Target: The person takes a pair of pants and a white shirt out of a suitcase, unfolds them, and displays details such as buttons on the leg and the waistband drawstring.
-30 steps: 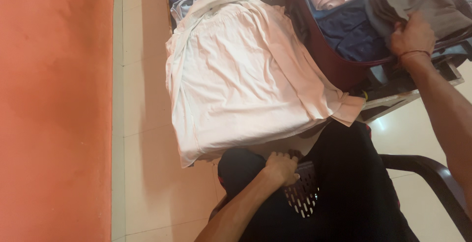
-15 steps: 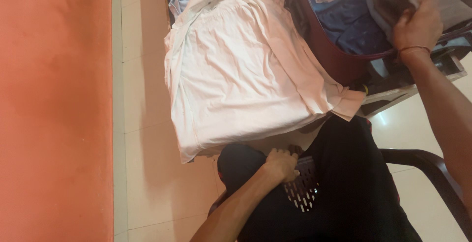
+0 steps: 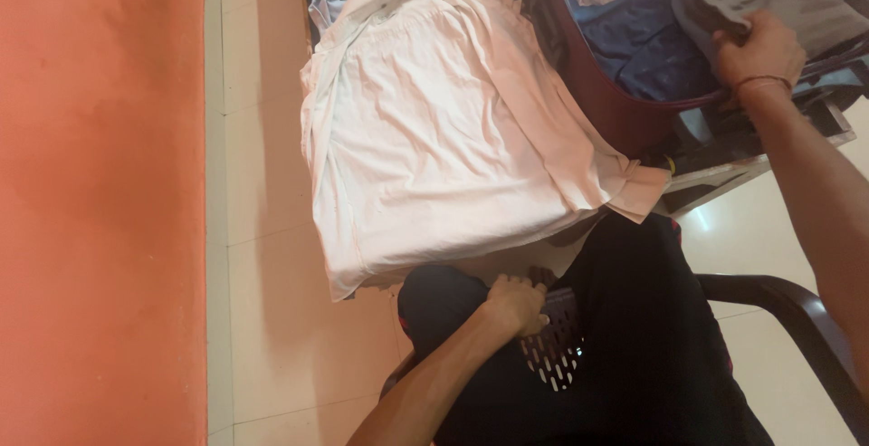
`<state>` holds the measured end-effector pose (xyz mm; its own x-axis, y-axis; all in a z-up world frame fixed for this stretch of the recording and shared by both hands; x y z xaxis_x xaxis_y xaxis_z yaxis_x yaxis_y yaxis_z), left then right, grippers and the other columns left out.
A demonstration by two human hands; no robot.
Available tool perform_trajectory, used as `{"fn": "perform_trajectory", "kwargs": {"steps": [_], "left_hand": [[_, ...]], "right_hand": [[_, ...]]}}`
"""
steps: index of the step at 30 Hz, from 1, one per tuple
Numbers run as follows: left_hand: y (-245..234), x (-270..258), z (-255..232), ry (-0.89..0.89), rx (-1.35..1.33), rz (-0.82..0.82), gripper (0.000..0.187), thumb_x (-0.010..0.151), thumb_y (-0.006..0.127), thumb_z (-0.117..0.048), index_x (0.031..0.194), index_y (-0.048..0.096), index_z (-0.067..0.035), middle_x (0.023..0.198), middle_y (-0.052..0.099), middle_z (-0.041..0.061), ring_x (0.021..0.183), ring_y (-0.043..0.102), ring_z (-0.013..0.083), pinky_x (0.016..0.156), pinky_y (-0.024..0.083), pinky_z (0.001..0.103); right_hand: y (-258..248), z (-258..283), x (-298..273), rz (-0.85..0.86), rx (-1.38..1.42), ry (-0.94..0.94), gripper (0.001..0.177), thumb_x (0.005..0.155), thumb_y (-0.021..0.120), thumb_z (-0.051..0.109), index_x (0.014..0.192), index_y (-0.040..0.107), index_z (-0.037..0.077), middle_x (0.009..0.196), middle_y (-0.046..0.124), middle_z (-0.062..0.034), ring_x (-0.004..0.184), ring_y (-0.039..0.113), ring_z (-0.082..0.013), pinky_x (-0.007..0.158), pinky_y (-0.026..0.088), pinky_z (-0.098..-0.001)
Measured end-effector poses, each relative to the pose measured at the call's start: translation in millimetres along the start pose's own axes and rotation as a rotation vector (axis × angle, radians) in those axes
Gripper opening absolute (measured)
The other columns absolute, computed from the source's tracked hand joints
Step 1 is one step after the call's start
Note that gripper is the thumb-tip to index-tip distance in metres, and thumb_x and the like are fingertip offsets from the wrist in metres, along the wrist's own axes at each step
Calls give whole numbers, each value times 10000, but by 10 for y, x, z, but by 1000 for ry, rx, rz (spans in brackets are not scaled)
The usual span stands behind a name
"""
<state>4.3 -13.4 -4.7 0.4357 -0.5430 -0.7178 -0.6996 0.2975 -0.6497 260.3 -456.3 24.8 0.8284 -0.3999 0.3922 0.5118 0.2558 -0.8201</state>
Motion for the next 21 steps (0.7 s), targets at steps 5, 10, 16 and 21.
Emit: {"fn": "perform_trajectory", "kwargs": {"steps": [5, 10, 16, 21], "left_hand": [[-4, -8, 15, 4, -14, -31, 646, 977, 603, -435, 1480, 480, -48, 1425, 569, 192, 1351, 513, 351, 1122, 358, 487], [27, 9, 37, 8, -34, -63, 607, 981, 604, -437, 1439, 526, -46, 1389, 604, 192, 1322, 544, 351, 1103, 378, 484], [66, 53, 58, 14, -37, -109, 593, 957, 623, -444, 1401, 553, -57, 1372, 615, 184, 1301, 557, 355, 1088, 387, 479], [13, 67, 103, 27, -27, -183, 622, 924, 657, -453, 1400, 543, -70, 1378, 589, 196, 1305, 532, 366, 1073, 381, 490]], "right_hand": [[107, -59, 12, -79, -97, -22, 276, 1026, 758, 255, 1113, 705, -1, 1036, 715, -264, 934, 680, -481, 808, 523, -539], [-47, 58, -102, -252, -35, -117, 267, 1024, 662, 138, 1228, 566, -7, 1082, 676, -260, 988, 655, -495, 822, 496, -555], [-398, 411, -327, -448, 65, -176, 376, 1029, 698, 68, 1310, 448, 64, 1151, 678, -203, 1029, 656, -470, 810, 461, -566], [-697, 565, -408, -387, 51, -311, 402, 1003, 663, 47, 1345, 450, 59, 1131, 657, -204, 1066, 652, -457, 840, 458, -558]]}}
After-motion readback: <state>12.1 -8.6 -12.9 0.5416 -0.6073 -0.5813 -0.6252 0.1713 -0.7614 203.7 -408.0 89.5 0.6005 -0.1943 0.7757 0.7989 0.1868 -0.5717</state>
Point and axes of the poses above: each hand's wrist, its own x-axis towards the middle knuckle, its own y-axis out of the palm, z = x × y, the point moved 2 cm from there along x, towards the middle knuckle
